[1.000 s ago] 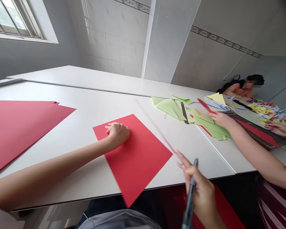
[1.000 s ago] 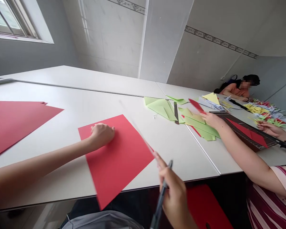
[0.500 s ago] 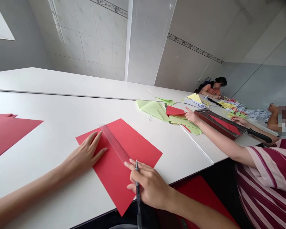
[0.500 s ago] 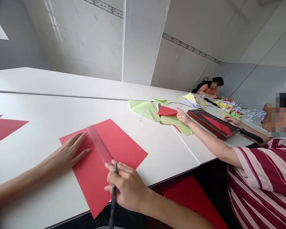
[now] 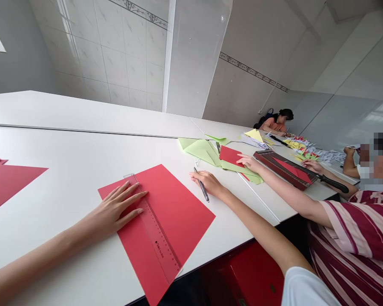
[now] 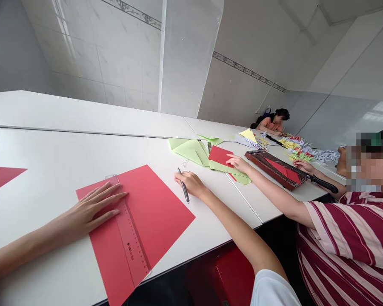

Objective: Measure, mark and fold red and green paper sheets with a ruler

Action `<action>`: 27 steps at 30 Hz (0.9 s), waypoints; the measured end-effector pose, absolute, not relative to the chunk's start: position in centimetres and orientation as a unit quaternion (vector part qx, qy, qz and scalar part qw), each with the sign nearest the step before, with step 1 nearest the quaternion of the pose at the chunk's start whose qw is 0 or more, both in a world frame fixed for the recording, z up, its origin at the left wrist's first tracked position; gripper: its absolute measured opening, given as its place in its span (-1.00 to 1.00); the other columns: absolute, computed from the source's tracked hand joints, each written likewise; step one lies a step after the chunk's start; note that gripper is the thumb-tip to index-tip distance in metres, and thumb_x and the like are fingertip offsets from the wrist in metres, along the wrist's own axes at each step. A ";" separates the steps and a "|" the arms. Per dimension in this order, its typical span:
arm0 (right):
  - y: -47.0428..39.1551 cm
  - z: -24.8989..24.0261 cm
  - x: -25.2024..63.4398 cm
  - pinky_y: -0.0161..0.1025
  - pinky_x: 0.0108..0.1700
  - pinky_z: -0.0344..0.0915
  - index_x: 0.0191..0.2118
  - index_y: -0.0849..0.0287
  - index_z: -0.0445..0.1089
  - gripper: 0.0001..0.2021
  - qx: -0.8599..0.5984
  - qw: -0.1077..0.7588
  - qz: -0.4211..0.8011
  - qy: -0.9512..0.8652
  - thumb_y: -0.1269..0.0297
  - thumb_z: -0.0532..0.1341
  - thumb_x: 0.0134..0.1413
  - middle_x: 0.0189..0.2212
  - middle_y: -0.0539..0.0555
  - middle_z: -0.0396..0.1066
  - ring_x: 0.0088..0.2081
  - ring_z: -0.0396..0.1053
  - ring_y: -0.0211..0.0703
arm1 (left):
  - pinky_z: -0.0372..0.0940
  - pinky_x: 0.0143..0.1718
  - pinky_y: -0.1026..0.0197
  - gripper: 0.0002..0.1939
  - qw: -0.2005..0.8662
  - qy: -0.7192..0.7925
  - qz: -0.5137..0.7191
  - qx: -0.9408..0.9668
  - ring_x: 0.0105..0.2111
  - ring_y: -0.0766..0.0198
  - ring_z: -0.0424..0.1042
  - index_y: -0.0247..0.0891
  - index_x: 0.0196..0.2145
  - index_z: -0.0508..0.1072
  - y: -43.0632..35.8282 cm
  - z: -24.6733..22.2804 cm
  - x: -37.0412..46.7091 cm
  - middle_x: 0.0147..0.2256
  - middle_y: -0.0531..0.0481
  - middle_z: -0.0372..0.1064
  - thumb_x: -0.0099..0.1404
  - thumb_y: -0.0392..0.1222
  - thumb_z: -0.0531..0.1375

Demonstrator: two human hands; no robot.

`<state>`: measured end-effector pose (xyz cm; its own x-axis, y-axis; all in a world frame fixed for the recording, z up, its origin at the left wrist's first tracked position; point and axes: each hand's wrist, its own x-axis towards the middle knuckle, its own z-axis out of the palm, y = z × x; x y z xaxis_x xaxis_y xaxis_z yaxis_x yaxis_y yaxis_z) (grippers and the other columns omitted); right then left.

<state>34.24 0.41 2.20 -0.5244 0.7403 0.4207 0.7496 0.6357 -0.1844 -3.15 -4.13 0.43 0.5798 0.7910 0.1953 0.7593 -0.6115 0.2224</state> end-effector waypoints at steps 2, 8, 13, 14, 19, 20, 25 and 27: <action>1.3 1.6 34.0 -0.08 -0.07 0.45 -0.01 0.20 0.41 -0.76 -0.420 0.219 -0.013 -0.881 0.18 0.20 0.32 -0.06 0.11 0.45 -0.12 0.46 -0.14 | 0.02 0.30 -0.36 -0.36 0.062 0.433 0.136 0.889 0.39 -0.16 -0.14 0.13 0.35 0.04 -3.8 0.3 -3.3 0.38 0.06 -0.05 0.40 0.31 -0.08; 3.6 1.5 32.9 -0.06 -0.05 0.45 0.02 0.19 0.40 -0.75 -0.428 0.216 -0.038 -0.877 0.20 0.21 0.32 -0.02 0.12 0.43 -0.08 0.45 -0.12 | -0.01 0.33 -0.27 -0.37 0.082 0.411 0.109 0.902 0.41 -0.10 -0.20 0.17 0.34 0.07 -1.1 1.0 -3.2 0.40 0.13 -0.17 0.39 0.32 -0.05; 4.1 2.8 35.0 0.04 0.12 0.34 0.11 0.15 0.35 -0.72 -0.511 0.282 -0.120 -0.803 0.26 0.16 0.35 0.10 0.16 0.38 0.07 0.39 -0.04 | -0.04 0.35 -0.20 -0.38 0.100 0.381 0.087 0.915 0.41 -0.07 -0.22 0.10 0.33 0.11 1.7 3.0 -2.4 0.40 0.12 -0.14 0.41 0.31 -0.10; 4.0 3.4 36.0 0.06 0.18 0.28 0.13 0.16 0.34 -0.71 -0.541 0.303 -0.144 -0.772 0.29 0.11 0.37 0.12 0.20 0.37 0.13 0.34 -0.02 | -0.05 0.36 -0.19 -0.38 0.103 0.374 0.083 0.918 0.41 -0.05 -0.22 0.09 0.34 0.09 2.3 3.3 -2.2 0.39 0.12 -0.13 0.42 0.30 -0.12; 3.3 7.0 42.6 0.27 0.34 -0.12 0.33 0.43 0.01 -0.41 -0.676 0.392 -0.253 -0.570 0.22 0.12 0.32 0.37 0.53 -0.12 0.40 -0.20 0.30 | -0.10 0.37 -0.14 -0.41 0.121 0.365 0.073 0.920 0.41 0.01 -0.18 0.07 0.36 0.03 5.7 3.8 -0.7 0.39 0.14 -0.09 0.47 0.22 -0.22; 3.2 7.5 43.7 0.30 0.33 -0.14 0.36 0.46 -0.08 -0.27 -0.693 0.396 -0.264 -0.542 0.18 0.21 0.25 0.38 0.58 -0.20 0.40 -0.25 0.36 | -0.09 0.37 -0.14 -0.41 0.125 0.368 0.073 0.918 0.41 0.00 -0.17 0.07 0.37 0.01 6.4 3.7 -0.3 0.39 0.13 -0.08 0.48 0.22 -0.24; 3.6 8.0 46.8 0.26 0.32 -0.07 0.42 0.40 -0.22 -0.06 -0.729 0.392 -0.283 -0.485 0.15 0.33 0.14 0.39 0.58 -0.27 0.40 -0.23 0.42 | -0.05 0.36 -0.20 -0.45 0.149 0.372 0.096 0.911 0.37 0.00 -0.04 -0.02 0.35 0.07 8.9 3.3 1.3 0.37 -0.05 -0.02 0.49 0.13 -0.10; 4.0 7.9 47.2 0.25 0.31 0.00 0.38 0.29 -0.02 -0.27 -0.726 0.381 -0.272 -0.503 0.19 0.28 0.22 0.36 0.47 -0.05 0.37 -0.05 0.31 | 0.03 0.31 -0.27 -0.48 0.156 0.375 0.112 0.907 0.31 -0.03 0.08 -0.11 0.29 0.19 9.4 3.4 1.7 0.33 -0.15 0.05 0.45 0.07 0.06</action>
<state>47.23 3.96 7.92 0.3464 0.5237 0.7783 0.9380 -0.2031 -0.2809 1.75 9.35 3.45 0.6941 0.7148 0.0859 0.6450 -0.6704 0.3666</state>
